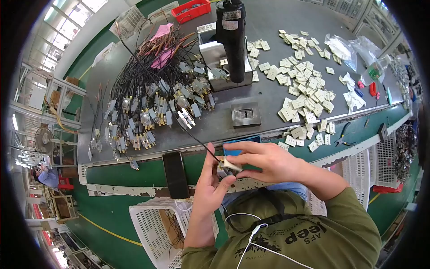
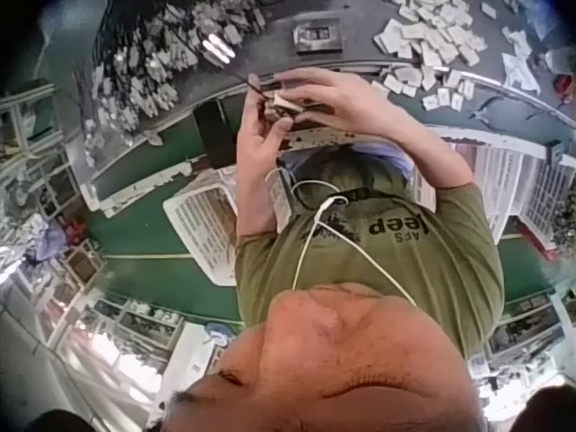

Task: Assembling electronic components by attaching wires and small connectors at a factory workstation.

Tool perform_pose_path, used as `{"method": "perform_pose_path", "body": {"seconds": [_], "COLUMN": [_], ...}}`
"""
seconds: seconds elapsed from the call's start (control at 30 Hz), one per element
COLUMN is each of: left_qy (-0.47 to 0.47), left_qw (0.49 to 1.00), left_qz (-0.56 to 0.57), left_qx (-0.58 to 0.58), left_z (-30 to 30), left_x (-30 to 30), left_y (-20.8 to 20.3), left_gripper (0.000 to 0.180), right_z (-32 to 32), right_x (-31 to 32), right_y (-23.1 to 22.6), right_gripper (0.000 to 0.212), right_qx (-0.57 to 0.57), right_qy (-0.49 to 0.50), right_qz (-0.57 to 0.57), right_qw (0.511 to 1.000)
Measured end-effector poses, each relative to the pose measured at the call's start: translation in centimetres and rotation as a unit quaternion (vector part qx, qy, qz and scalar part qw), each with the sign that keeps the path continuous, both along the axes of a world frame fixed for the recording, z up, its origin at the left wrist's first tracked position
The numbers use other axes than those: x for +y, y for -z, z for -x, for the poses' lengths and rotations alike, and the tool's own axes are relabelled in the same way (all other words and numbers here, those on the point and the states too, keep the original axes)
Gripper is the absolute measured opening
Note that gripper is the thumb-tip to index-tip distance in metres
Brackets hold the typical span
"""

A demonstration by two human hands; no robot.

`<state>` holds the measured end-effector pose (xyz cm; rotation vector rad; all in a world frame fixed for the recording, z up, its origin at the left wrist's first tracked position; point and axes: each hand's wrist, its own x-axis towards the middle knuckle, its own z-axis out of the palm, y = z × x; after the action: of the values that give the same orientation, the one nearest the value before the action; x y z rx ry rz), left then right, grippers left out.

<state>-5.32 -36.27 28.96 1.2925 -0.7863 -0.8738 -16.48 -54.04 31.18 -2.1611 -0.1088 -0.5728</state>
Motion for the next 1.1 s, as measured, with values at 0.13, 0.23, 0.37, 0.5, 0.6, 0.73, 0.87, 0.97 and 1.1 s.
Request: {"method": "perform_pose_path", "body": {"seconds": [0.13, 0.23, 0.37, 0.5, 0.6, 0.73, 0.87, 0.97, 1.1], "left_qy": [-0.002, -0.063, -0.114, -0.083, -0.083, -0.073, -0.061, -0.060, -0.081], "left_qw": [1.000, 0.997, 0.987, 0.986, 0.988, 0.990, 0.992, 0.991, 0.992], "left_qz": [-0.006, 0.017, 0.107, 0.146, 0.117, 0.116, 0.106, 0.117, 0.094], "left_qx": [0.022, 0.039, 0.037, 0.002, -0.051, -0.031, -0.010, 0.003, 0.035], "left_z": [0.1, 0.8, 1.1, 1.0, 0.9, 1.0, 0.8, 1.1, 1.3], "left_x": [0.3, 0.4, 0.2, 0.3, 0.4, 0.6, 0.9, 0.8, 0.6], "left_y": [-0.2, -0.2, 0.1, 0.2, -0.4, -0.6, -0.4, -0.5, -0.6], "left_gripper": [0.089, 0.094, 0.061, 0.054, 0.053, 0.054, 0.052, 0.049, 0.045], "right_z": [0.4, 0.0, 0.3, 0.8, 0.8, 0.4, 0.4, 0.4, 0.4], "right_x": [-0.5, -0.1, -0.2, 0.9, 1.0, 0.8, 0.8, 1.1, 1.1], "right_y": [-0.7, -1.4, -0.3, 1.0, 1.3, 0.9, 0.6, 0.5, 0.6], "right_gripper": [0.049, 0.056, 0.051, 0.046, 0.048, 0.047, 0.045, 0.046, 0.049], "right_qx": [0.037, -0.011, 0.012, 0.031, 0.029, 0.006, 0.004, -0.013, -0.026], "right_qy": [-0.056, -0.047, -0.086, -0.062, -0.054, -0.055, -0.034, -0.040, -0.030], "right_qz": [0.093, 0.099, -0.085, -0.244, -0.242, -0.172, -0.146, -0.135, -0.112], "right_qw": [0.993, 0.994, 0.993, 0.967, 0.968, 0.984, 0.989, 0.990, 0.993]}}
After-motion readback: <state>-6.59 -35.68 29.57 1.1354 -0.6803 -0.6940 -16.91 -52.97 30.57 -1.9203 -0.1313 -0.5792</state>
